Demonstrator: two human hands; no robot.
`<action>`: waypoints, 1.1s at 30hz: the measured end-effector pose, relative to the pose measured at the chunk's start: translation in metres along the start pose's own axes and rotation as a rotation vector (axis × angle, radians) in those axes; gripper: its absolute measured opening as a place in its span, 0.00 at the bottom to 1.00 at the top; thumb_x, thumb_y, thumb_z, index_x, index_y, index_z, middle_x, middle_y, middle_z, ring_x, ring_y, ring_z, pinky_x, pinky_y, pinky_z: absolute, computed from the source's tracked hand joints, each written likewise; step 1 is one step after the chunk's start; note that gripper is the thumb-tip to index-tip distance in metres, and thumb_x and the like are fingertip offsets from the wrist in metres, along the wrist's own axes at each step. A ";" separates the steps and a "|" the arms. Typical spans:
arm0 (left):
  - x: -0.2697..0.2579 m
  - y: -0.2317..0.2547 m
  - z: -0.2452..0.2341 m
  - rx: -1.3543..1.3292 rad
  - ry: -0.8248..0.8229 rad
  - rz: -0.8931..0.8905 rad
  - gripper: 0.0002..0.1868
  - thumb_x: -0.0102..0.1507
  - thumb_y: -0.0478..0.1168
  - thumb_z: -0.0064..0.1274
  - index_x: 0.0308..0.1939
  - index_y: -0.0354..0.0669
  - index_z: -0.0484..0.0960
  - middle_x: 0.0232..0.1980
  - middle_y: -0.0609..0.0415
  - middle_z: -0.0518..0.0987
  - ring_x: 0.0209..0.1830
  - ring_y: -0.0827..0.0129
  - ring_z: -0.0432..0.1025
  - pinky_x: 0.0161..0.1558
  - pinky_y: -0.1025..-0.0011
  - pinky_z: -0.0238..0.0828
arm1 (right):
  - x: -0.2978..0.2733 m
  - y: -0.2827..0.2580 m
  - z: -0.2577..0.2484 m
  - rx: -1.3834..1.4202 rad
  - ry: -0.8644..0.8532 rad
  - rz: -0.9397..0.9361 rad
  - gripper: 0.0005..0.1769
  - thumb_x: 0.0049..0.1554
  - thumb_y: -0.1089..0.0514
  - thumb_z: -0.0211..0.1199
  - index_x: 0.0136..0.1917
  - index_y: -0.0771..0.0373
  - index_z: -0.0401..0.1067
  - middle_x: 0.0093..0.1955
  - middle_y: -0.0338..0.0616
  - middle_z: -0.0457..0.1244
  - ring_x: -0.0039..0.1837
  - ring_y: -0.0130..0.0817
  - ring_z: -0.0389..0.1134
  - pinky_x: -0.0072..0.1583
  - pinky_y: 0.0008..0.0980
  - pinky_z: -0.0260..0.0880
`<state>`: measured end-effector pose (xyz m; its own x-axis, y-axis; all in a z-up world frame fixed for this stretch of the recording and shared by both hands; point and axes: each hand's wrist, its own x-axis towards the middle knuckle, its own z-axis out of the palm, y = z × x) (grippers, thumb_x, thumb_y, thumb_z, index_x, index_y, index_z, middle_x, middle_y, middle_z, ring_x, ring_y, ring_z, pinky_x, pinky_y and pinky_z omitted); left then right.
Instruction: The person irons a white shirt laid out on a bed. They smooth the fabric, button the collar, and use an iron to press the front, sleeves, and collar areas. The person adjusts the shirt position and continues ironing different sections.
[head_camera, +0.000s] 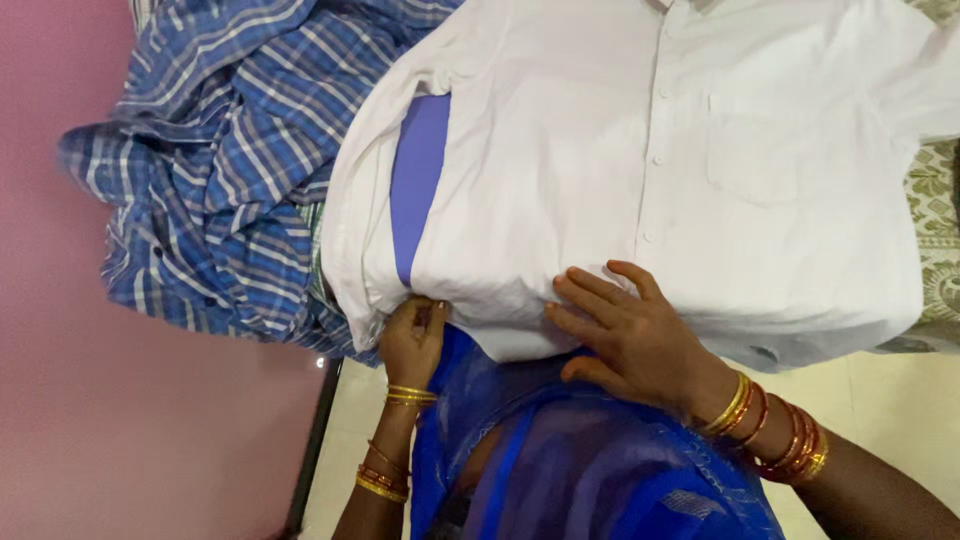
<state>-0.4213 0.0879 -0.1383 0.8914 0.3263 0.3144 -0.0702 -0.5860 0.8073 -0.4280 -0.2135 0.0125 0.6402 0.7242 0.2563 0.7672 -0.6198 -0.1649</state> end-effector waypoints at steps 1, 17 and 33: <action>-0.001 -0.010 0.001 -0.143 -0.021 -0.051 0.10 0.63 0.41 0.56 0.36 0.35 0.84 0.37 0.50 0.85 0.31 0.64 0.77 0.36 0.69 0.73 | 0.001 0.001 -0.002 0.021 -0.019 -0.048 0.43 0.55 0.33 0.62 0.77 0.50 0.57 0.80 0.38 0.51 0.83 0.35 0.48 0.78 0.54 0.46; 0.007 -0.014 0.015 -0.137 0.076 0.208 0.09 0.63 0.36 0.60 0.44 0.32 0.83 0.40 0.48 0.79 0.40 0.62 0.71 0.43 0.66 0.67 | 0.044 -0.023 0.029 0.200 -0.010 -0.149 0.46 0.56 0.27 0.57 0.76 0.58 0.61 0.80 0.55 0.50 0.82 0.52 0.45 0.78 0.59 0.42; 0.033 0.050 -0.046 -0.002 0.216 0.251 0.05 0.59 0.28 0.53 0.37 0.35 0.83 0.28 0.50 0.78 0.25 0.69 0.71 0.29 0.74 0.66 | -0.146 0.042 -0.089 0.115 0.428 0.763 0.25 0.50 0.51 0.75 0.60 0.58 0.78 0.65 0.45 0.70 0.70 0.38 0.69 0.70 0.42 0.68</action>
<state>-0.4163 0.1038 -0.0645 0.7310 0.3219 0.6017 -0.2767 -0.6662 0.6926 -0.4926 -0.3717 0.0526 0.9277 -0.0644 0.3677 0.1502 -0.8374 -0.5256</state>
